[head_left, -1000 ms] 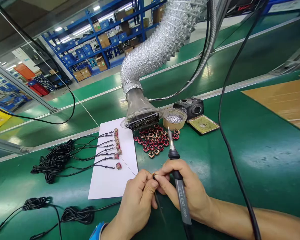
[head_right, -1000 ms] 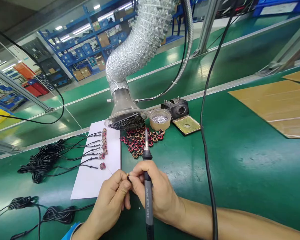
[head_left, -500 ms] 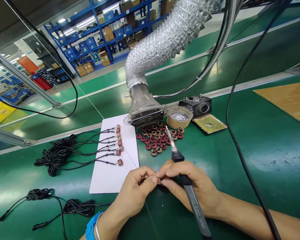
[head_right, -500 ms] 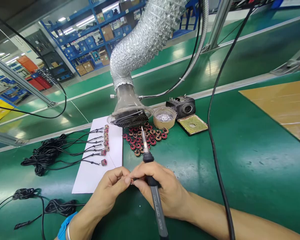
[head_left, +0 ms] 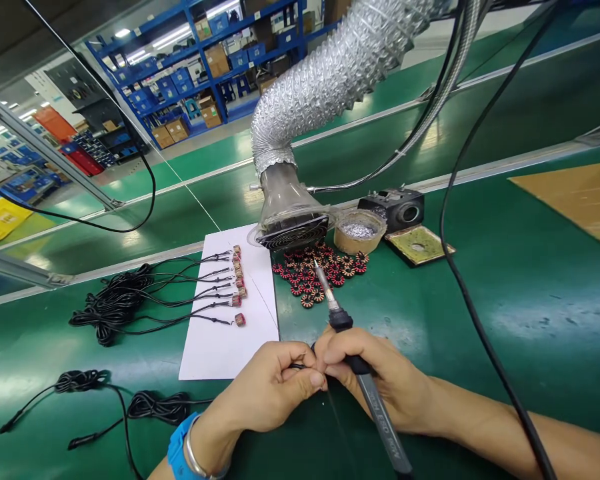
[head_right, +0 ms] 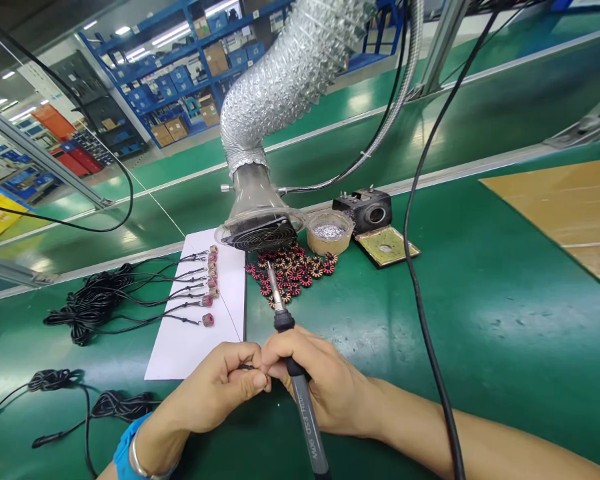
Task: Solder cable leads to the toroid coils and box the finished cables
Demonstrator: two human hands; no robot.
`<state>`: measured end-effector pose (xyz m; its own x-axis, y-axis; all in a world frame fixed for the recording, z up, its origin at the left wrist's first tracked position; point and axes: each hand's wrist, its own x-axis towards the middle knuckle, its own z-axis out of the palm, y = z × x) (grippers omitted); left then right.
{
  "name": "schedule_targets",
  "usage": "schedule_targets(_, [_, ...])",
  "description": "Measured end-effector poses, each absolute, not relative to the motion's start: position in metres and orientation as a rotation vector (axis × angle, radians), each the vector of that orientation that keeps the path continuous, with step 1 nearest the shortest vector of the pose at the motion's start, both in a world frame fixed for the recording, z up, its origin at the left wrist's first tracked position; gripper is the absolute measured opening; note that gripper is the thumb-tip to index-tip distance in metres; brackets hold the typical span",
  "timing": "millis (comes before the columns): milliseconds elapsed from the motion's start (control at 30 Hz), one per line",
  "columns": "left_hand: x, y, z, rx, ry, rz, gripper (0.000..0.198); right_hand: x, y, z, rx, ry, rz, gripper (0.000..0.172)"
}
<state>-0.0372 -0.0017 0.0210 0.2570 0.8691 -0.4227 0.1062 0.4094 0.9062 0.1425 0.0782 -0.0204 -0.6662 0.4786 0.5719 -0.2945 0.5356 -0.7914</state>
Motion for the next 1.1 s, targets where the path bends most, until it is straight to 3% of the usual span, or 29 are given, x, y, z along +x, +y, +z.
schedule_targets(300, [-0.037, -0.001, 0.022, 1.195, 1.414, 0.659, 0.027, 0.143, 0.074, -0.016, -0.261, -1.956, 0.751, 0.031])
schedule_targets(733, [-0.028, -0.001, 0.028, 1.415, 1.468, 0.551, 0.020, 0.137, 0.080, -0.006, -0.184, -1.969, 0.734, 0.034])
schedule_targets(900, [-0.025, 0.001, 0.034, 1.477, 1.478, 0.548, 0.020, 0.136, 0.083, -0.005, -0.114, -2.136, 0.621, 0.023])
schedule_targets(1100, [-0.034, 0.004, 0.036, 1.404, 1.452, 0.535, 0.018, 0.146, 0.087, -0.009, -0.185, -2.163, 0.844, 0.017])
